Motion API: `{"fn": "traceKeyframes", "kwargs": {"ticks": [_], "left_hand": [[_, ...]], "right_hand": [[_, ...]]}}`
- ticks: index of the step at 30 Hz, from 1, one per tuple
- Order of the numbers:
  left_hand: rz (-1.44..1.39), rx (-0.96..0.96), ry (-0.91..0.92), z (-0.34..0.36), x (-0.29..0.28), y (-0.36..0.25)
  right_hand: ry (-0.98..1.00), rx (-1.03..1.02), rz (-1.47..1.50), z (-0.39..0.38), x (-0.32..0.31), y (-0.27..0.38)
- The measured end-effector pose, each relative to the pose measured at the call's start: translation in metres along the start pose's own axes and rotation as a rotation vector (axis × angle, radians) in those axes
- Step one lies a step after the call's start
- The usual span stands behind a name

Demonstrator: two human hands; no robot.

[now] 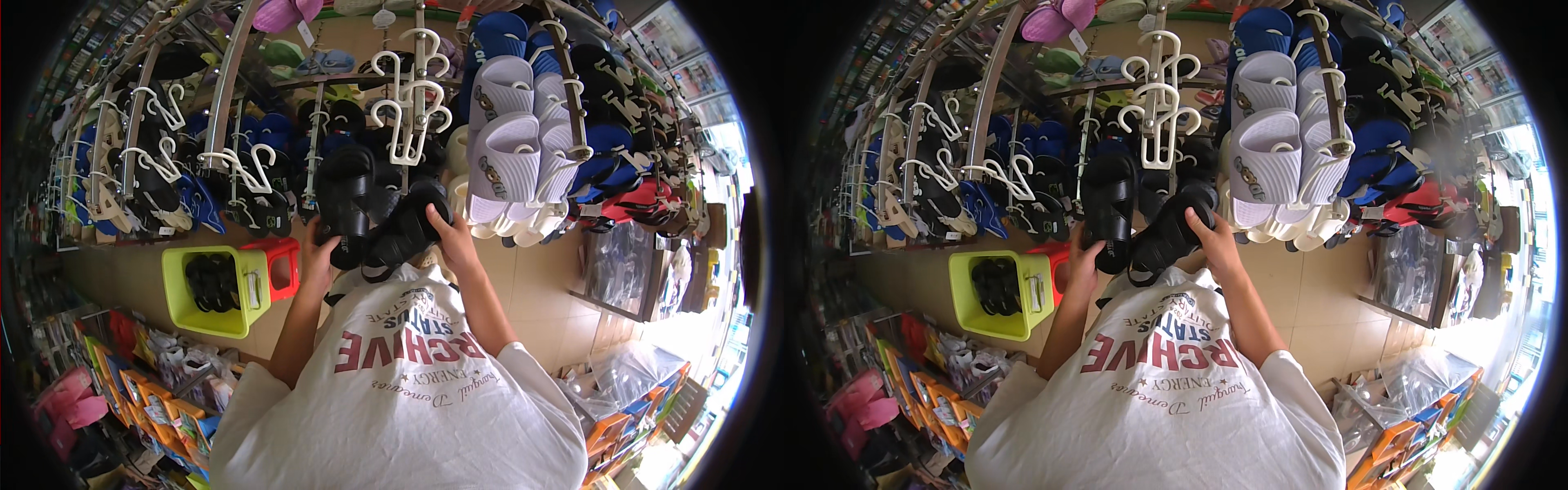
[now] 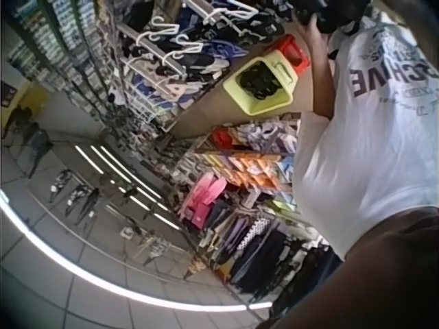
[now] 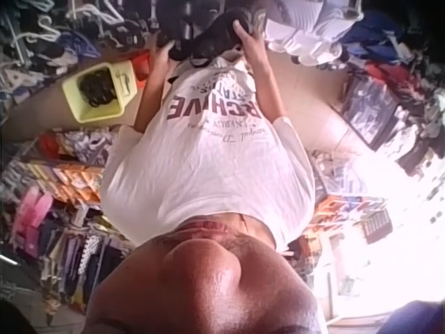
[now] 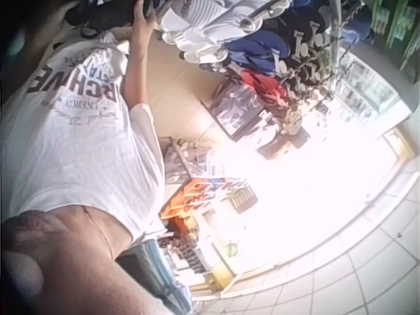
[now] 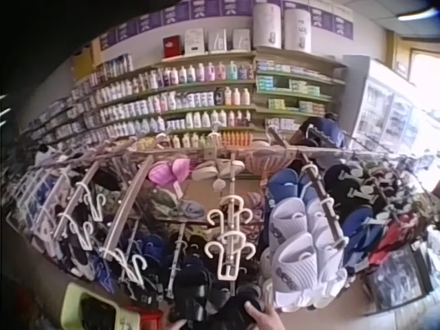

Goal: Hanging pairs of sandals onto a display rack using plastic hangers.

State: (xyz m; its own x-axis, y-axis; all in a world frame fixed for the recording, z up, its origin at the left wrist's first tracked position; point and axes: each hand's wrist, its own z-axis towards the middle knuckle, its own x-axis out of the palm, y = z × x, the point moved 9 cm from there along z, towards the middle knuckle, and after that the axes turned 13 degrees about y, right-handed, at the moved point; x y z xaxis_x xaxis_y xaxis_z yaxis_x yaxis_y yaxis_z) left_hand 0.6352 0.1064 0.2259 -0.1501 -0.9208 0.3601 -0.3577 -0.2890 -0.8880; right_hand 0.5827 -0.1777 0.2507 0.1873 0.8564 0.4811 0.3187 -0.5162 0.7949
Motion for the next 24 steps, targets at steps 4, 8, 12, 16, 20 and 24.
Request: {"fn": "traceKeyframes", "kwargs": {"ticks": [4, 8, 12, 16, 20, 24], "left_hand": [[0.061, 0.008, 0.028, 0.004, -0.004, -0.006], [0.057, 0.022, -0.013, 0.002, -0.007, -0.011], [0.052, 0.037, -0.021, 0.001, -0.012, -0.013], [0.018, 0.029, -0.048, -0.003, -0.007, -0.022], [-0.075, 0.013, -0.053, -0.004, 0.010, -0.024], [-0.019, 0.025, -0.049, 0.003, 0.013, -0.024]], "right_hand": [[0.021, 0.064, 0.115, 0.010, -0.002, -0.014], [0.080, 0.102, 0.205, 0.013, 0.004, -0.012], [0.134, 0.151, 0.314, 0.018, 0.003, -0.024], [0.258, 0.012, 0.457, 0.027, -0.003, -0.039], [0.349, 0.172, 0.502, 0.013, 0.020, -0.039], [0.320, 0.119, 0.380, 0.011, 0.025, -0.038]]}}
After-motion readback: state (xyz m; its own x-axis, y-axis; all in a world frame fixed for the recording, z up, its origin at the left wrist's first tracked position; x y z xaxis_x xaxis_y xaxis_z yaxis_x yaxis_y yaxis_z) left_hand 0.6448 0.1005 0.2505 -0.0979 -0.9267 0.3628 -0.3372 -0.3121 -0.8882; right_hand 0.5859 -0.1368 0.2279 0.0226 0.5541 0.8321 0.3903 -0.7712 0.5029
